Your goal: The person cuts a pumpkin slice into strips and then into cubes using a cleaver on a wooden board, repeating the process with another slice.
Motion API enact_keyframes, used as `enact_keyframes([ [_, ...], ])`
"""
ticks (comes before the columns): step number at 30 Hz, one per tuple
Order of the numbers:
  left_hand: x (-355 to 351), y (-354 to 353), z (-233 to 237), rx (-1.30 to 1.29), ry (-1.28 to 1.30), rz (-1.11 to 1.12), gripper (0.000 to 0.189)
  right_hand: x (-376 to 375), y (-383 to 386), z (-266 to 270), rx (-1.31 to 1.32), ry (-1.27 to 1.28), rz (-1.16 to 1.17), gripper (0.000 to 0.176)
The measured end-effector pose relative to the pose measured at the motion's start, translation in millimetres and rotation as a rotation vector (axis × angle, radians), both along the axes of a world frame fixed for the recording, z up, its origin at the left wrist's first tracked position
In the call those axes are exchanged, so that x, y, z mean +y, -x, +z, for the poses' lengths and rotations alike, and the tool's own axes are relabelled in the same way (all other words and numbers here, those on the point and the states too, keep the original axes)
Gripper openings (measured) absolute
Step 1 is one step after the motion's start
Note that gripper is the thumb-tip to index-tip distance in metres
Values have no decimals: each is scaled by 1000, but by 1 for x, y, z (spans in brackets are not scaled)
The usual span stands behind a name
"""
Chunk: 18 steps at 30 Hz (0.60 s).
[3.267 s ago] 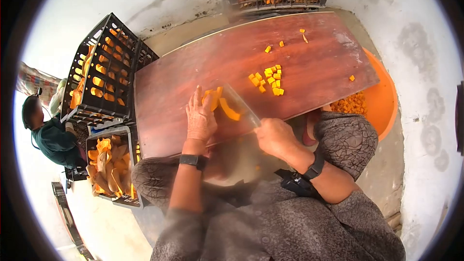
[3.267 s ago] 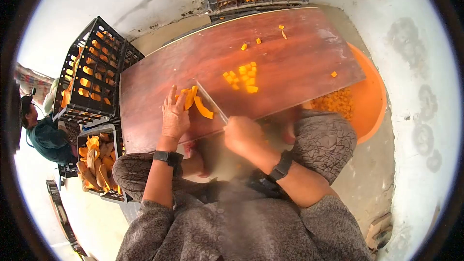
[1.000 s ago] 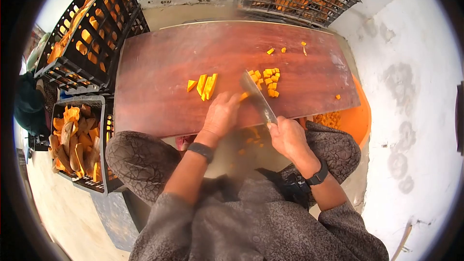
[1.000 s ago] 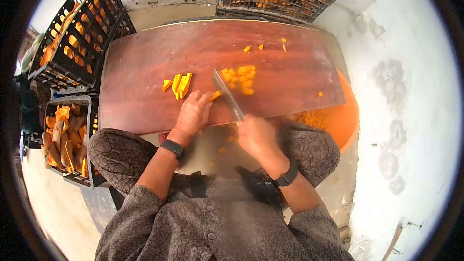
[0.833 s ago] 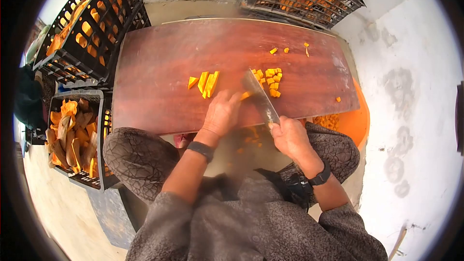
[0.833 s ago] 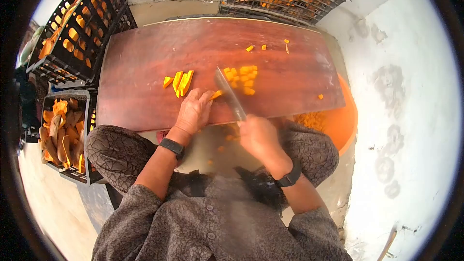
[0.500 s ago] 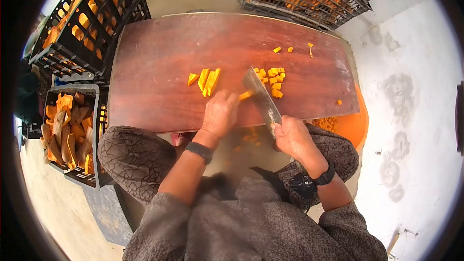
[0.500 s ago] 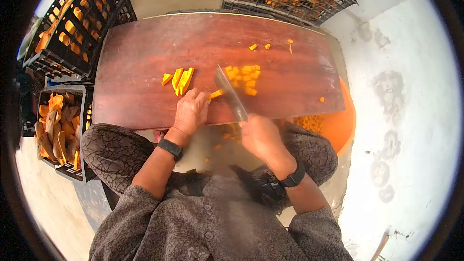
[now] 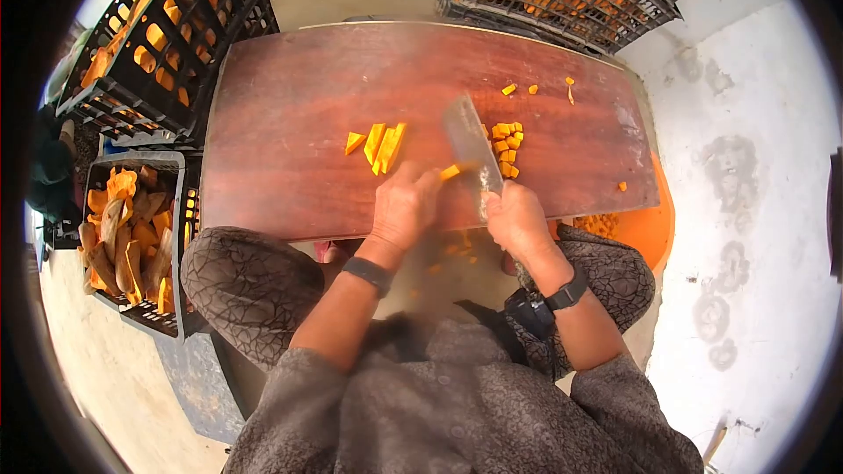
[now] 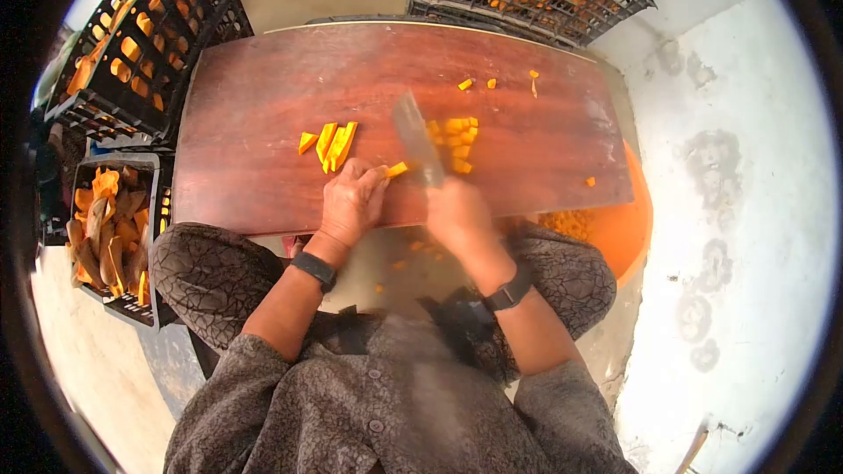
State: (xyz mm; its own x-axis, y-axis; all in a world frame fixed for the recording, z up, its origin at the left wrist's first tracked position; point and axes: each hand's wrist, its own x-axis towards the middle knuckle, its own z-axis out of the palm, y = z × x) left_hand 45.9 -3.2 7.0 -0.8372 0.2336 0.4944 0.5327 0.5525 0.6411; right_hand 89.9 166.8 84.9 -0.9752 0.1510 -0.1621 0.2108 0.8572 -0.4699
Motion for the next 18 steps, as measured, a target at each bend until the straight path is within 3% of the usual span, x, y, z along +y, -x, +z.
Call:
enact_keyframes([
  [2, 0, -1, 4, -19, -1, -3, 10, 8, -2, -1, -28, 125, -81, 28],
  [4, -1, 0, 5, -41, -2, -5, 10, 6, -8, 13, 65, -95, 32, 30],
  [10, -1, -1, 6, -72, 8, -47, 17, 2, -25, 38, -41, -18, 24, 28],
  [18, -4, -1, 7, -90, 18, -93, 18, -1, -36, 46, -103, -114, 92, 26],
])
